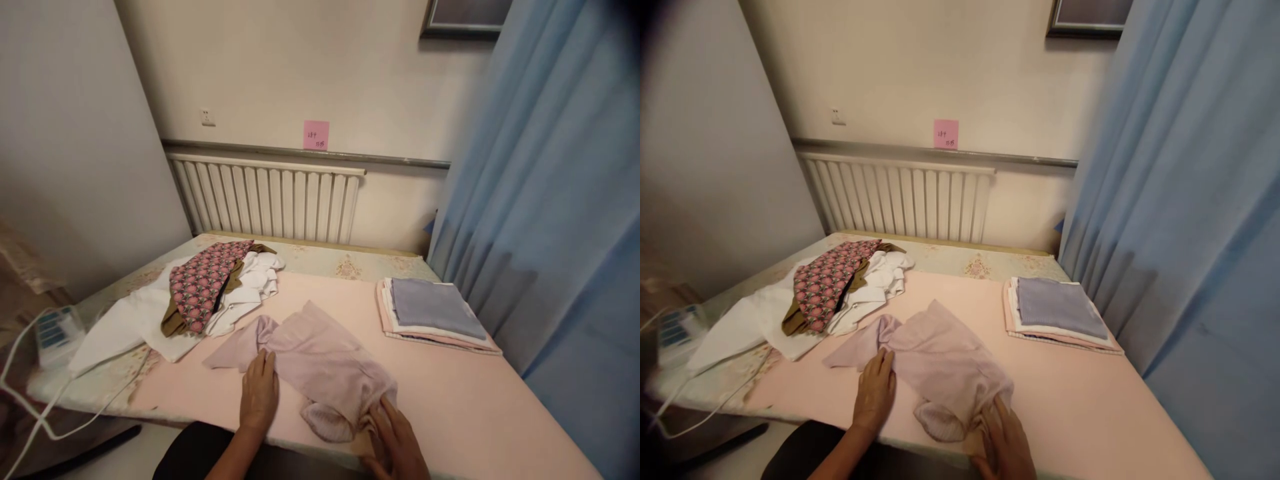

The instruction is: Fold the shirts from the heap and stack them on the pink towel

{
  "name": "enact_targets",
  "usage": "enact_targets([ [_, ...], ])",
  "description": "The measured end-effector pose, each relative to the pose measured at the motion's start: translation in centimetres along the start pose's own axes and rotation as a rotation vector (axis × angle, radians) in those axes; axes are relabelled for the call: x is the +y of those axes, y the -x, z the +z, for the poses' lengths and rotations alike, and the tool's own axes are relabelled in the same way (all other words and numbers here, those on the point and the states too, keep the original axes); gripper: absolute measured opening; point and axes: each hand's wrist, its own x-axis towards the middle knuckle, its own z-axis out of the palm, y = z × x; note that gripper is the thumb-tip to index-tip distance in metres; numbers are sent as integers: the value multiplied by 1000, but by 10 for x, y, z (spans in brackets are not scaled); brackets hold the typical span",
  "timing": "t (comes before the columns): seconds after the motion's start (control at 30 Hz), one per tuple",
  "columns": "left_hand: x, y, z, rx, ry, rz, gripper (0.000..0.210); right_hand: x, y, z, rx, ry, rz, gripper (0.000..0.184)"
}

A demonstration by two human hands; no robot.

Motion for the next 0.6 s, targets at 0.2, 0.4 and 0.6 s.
enact_targets([
  [0.2,3,-2,-4,-23,-18,42,39,-14,-8,20,-109,39,47,83],
  [0.4,0,-1,1,-78,11,80,38,-36,-37,36,-150,117,125,77],
  [0.6,0,-3,0,-105,-5,84,41,-53,-68,36,-149,137,151,41],
])
